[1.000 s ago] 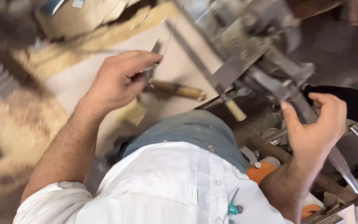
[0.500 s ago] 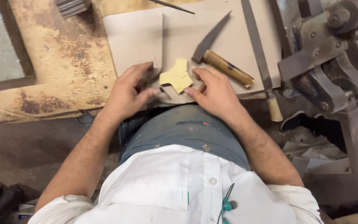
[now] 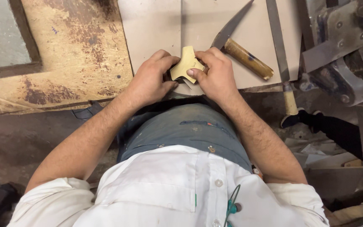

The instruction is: The person repeatedly bends a thin metal strip using a manual press and a hammer. They align the strip against a template, press it, and hammer it into shape, repeating the process multiple times.

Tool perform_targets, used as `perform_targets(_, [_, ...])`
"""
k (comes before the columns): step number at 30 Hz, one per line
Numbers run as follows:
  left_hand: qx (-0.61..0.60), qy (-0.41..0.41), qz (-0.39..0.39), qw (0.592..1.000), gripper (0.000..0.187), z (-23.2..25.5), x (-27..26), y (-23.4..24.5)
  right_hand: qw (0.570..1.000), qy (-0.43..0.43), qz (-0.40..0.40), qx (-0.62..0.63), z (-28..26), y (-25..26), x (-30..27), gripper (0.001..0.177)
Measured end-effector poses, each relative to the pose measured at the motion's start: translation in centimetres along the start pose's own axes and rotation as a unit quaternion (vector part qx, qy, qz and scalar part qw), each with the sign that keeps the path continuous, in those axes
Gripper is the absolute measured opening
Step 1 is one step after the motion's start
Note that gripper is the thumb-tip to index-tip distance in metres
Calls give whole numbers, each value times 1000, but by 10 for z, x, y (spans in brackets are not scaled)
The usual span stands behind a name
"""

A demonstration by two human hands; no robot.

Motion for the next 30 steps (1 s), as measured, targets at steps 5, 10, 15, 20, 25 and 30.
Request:
perform_targets(5, [-2, -22, 0, 1000, 59, -1, 1, 2, 1000, -17, 15, -1, 0, -3, -2, 42])
perform_targets(10, [2, -10, -12, 1000, 59, -4, 2, -1, 999, -21, 41, -1, 0, -4, -2, 41])
perform_targets(15, [7, -19, -9, 1000, 60, -2, 2, 0, 998, 1, 59, -11, -3, -3, -5, 41])
perform_targets(20, [9, 10, -43, 999, 67, 2, 2, 8, 997, -20, 60, 36, -4, 5, -17, 40])
perform_targets(25, [16, -14, 17, 1000, 66, 15, -7, 34, 989, -45, 41, 138, 22, 26, -88, 35])
perform_targets(30, [-5, 52, 26, 998, 54, 11, -6, 49, 928, -114, -192, 298, 41, 27, -164, 82])
Point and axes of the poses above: each hand's wrist, its own x-axis towards the middle knuckle, its own y-axis out of the back of the hand, z = x × y, the point moved 6 cm from there along x, towards the middle knuckle, and after that the axes turned 7 degrees about -y, right-handed, at the moved point
